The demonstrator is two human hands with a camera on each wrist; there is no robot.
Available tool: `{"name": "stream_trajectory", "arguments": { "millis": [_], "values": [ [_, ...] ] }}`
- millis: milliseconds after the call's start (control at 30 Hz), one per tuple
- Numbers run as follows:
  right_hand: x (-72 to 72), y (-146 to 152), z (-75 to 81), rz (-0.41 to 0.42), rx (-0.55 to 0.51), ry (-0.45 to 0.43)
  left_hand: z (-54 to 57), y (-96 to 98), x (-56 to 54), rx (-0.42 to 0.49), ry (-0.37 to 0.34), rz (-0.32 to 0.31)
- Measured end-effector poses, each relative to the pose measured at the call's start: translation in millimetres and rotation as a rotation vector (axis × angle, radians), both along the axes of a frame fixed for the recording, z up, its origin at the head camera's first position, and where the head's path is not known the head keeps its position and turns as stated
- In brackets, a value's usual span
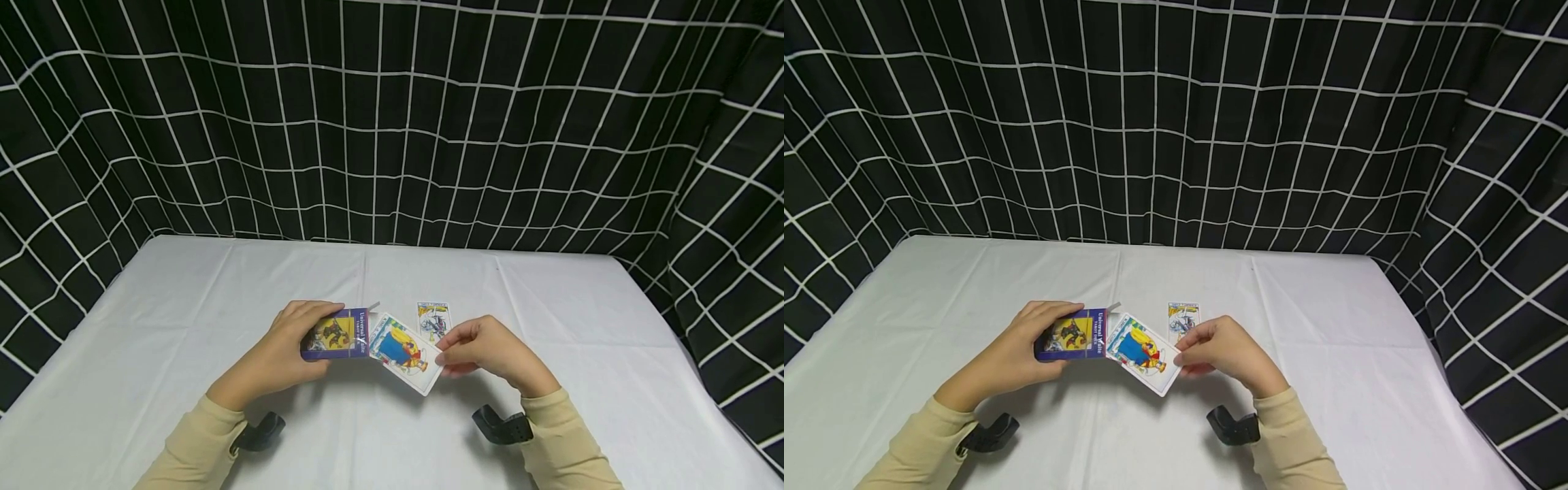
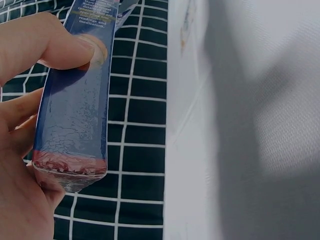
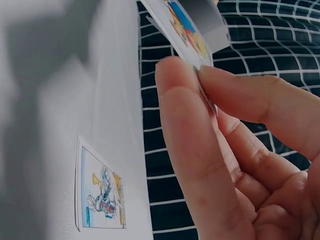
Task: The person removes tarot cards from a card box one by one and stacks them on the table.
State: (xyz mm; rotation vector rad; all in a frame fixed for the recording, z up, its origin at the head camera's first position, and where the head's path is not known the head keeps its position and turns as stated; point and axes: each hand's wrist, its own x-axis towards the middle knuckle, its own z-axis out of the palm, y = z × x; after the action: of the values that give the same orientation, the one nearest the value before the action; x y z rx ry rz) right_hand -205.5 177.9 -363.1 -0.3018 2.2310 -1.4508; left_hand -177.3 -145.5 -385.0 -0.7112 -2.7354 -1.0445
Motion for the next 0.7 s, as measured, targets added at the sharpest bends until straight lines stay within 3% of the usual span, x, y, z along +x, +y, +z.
{"name": "stream_trajectory", "arguments": {
  "millis": [333,700],
  "values": [
    [-3.3,7.8,0.5,-0.006,-0.025,-0.029,0.7,-0.8,0.5,0.001,-0.016,0.016],
    [-5.1,9.7,0.5,-0.185,-0.172,-0.083,0.9,-3.0,-0.1,-0.001,-0.011,0.018]
  ]
}}
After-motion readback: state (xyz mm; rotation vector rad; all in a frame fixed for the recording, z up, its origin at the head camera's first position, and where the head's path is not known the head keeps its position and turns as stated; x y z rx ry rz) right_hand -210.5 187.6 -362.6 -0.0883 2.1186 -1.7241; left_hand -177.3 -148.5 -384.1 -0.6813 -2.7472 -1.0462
